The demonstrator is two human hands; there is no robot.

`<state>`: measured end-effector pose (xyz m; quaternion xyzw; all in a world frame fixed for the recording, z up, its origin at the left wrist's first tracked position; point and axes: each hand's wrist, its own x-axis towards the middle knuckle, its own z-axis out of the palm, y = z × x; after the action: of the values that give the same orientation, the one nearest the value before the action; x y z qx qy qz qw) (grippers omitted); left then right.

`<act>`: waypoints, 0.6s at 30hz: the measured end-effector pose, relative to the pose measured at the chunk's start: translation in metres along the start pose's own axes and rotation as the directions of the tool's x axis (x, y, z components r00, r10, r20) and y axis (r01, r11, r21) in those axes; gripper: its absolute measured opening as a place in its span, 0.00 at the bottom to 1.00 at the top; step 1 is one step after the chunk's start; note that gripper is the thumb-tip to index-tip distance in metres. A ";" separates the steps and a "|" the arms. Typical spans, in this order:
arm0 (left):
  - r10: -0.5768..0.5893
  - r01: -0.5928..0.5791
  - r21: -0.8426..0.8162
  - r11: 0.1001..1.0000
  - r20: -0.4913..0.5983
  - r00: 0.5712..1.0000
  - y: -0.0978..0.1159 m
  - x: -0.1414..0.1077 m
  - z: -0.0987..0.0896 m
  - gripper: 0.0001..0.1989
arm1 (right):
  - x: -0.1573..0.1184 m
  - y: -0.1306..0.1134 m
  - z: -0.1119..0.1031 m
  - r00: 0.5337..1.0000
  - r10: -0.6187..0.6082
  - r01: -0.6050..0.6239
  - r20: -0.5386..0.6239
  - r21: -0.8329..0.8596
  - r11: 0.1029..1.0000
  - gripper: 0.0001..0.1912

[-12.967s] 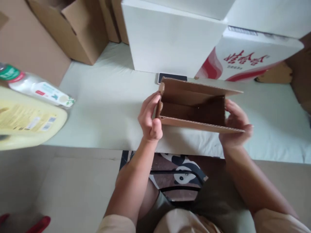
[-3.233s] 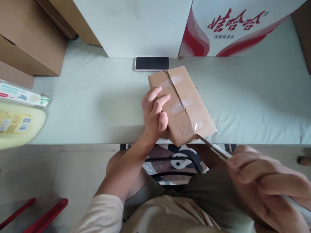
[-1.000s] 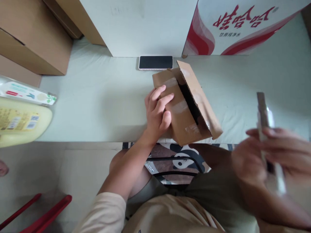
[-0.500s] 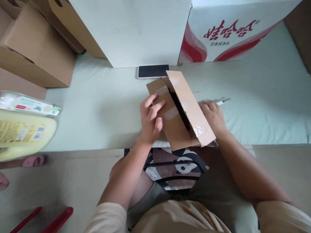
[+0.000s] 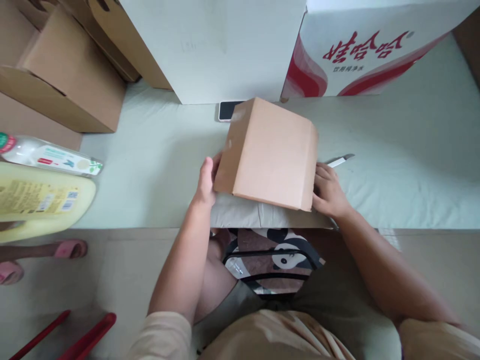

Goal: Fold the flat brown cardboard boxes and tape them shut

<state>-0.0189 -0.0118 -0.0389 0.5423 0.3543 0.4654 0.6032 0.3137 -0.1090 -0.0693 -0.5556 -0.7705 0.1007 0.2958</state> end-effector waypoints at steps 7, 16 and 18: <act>-0.009 0.009 -0.006 1.000 -0.013 1.000 0.018 -0.003 0.005 0.31 | -0.009 0.003 -0.002 0.997 0.023 0.009 -0.073 0.405 0.914 0.38; -0.119 0.063 -0.155 0.986 -0.385 0.915 0.026 0.011 0.020 0.25 | -0.012 -0.010 0.003 0.973 0.233 -0.182 -0.007 0.599 0.780 0.30; -0.144 0.085 -0.160 0.983 -0.403 0.904 0.025 0.013 0.021 0.27 | -0.012 -0.013 0.008 0.963 0.270 -0.213 -0.002 0.610 0.763 0.33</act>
<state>0.0000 -0.0073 -0.0098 0.3666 0.4717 0.5565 0.5773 0.3012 -0.1227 -0.0740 -0.5305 -0.6058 0.3534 0.4761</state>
